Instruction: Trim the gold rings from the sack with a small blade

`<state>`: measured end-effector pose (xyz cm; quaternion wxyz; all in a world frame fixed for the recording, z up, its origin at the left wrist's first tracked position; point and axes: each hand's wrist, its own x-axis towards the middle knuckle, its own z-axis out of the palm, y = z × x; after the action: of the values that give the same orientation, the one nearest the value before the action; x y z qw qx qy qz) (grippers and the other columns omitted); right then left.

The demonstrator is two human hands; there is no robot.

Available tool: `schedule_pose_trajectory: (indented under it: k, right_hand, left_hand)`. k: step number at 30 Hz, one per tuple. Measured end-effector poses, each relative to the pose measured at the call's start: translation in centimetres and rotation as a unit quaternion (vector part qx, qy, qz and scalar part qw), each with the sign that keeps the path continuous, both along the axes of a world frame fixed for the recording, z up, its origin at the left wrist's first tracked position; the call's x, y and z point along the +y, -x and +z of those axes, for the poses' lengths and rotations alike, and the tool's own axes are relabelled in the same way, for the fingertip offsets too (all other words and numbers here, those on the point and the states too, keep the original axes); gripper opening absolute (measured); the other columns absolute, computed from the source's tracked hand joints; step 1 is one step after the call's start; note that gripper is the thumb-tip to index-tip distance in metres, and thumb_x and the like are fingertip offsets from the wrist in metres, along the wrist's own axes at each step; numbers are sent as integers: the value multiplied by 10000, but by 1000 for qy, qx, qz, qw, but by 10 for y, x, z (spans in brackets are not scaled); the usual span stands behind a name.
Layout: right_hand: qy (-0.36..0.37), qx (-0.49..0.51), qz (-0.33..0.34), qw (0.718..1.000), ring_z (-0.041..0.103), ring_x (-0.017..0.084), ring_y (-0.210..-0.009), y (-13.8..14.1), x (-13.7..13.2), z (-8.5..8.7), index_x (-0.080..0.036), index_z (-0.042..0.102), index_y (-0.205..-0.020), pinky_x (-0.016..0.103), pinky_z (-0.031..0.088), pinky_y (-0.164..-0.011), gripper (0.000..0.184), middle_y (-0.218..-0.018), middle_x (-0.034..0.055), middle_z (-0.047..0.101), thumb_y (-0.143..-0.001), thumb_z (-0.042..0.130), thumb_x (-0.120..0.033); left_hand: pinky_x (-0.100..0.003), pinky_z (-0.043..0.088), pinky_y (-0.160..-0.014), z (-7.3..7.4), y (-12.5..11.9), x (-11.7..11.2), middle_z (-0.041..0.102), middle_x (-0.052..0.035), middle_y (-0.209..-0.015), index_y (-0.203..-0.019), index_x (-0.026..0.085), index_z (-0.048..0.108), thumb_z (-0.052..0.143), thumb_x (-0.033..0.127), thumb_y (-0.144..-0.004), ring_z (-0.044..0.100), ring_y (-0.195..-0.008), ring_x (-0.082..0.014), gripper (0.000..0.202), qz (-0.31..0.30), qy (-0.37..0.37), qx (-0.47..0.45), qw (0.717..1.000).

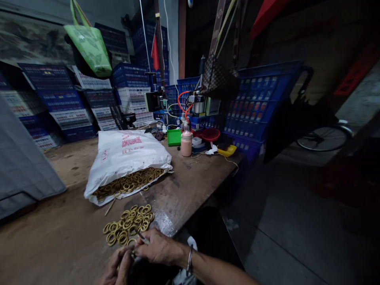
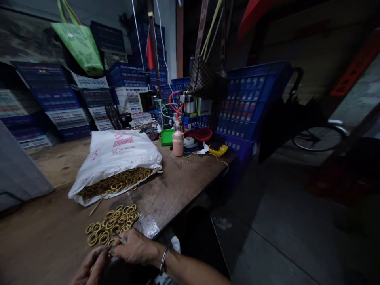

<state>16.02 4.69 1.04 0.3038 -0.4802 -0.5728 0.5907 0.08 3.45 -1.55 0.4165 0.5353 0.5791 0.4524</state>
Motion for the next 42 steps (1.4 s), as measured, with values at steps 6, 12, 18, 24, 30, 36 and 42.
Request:
schedule_pose_trajectory:
  k: [6, 12, 18, 24, 30, 36, 42]
  right_hand:
    - [-29, 9, -37, 999, 333, 62, -550, 1, -3, -4, -158, 481, -652, 159, 275, -485, 95, -584, -54, 389, -663, 504, -249]
    - [-67, -13, -20, 997, 327, 68, -547, -3, -4, -2, -153, 495, -651, 181, 268, -503, 164, -573, -52, 386, -715, 496, -304]
    - [-47, -4, -32, 998, 333, 69, -548, -2, -4, 3, -148, 497, -649, 185, 263, -495, 163, -580, -48, 407, -715, 500, -298]
    - [6, 58, -17, 998, 314, 52, -481, -4, -4, 0, -167, 447, -674, 167, 261, -449, 164, -550, -64, 399, -730, 490, -315]
    - [20, 46, -27, 998, 339, 51, -437, -5, -2, -5, -167, 446, -643, 172, 266, -434, 168, -514, -59, 448, -740, 465, -302]
    - [-31, -33, -21, 999, 400, 73, -514, -7, -3, 4, -158, 477, -620, 176, 298, -478, 168, -538, -42, 480, -727, 483, -287]
    - [-78, -50, 21, 995, 417, 74, -515, -8, 0, -1, -160, 483, -626, 176, 279, -466, 193, -531, -46, 480, -767, 452, -288]
  left_hand:
    - [-184, 346, -409, 15, -23, -14, 468, 56, -441, -648, 171, 600, 616, 551, -587, 422, -414, -89, 385, 21, 65, -98, 993]
    - [-169, 255, -382, 11, -25, -21, 435, 83, -445, -812, 172, 557, 624, 502, -617, 344, -373, -61, 389, -2, 118, -191, 974]
    - [-190, 292, -433, 10, -24, -23, 435, 76, -467, -715, 167, 554, 624, 461, -642, 361, -417, -69, 311, -8, 29, -149, 988]
    - [-177, 265, -413, 6, -32, -25, 442, 84, -475, -777, 178, 510, 605, 448, -674, 346, -404, -57, 305, -8, 78, -212, 974]
    - [-158, 261, -398, 7, -38, -29, 503, 62, -553, -792, 193, 477, 597, 408, -701, 378, -413, -45, 262, -8, 128, -280, 951]
    - [-139, 232, -354, 24, -44, -35, 460, 72, -524, -740, 176, 486, 590, 460, -682, 349, -370, -28, 308, -1, 184, -243, 953]
    - [-145, 227, -345, 19, -43, -37, 403, 79, -452, -658, 174, 469, 495, 474, -755, 303, -344, -29, 317, -36, 188, -215, 958]
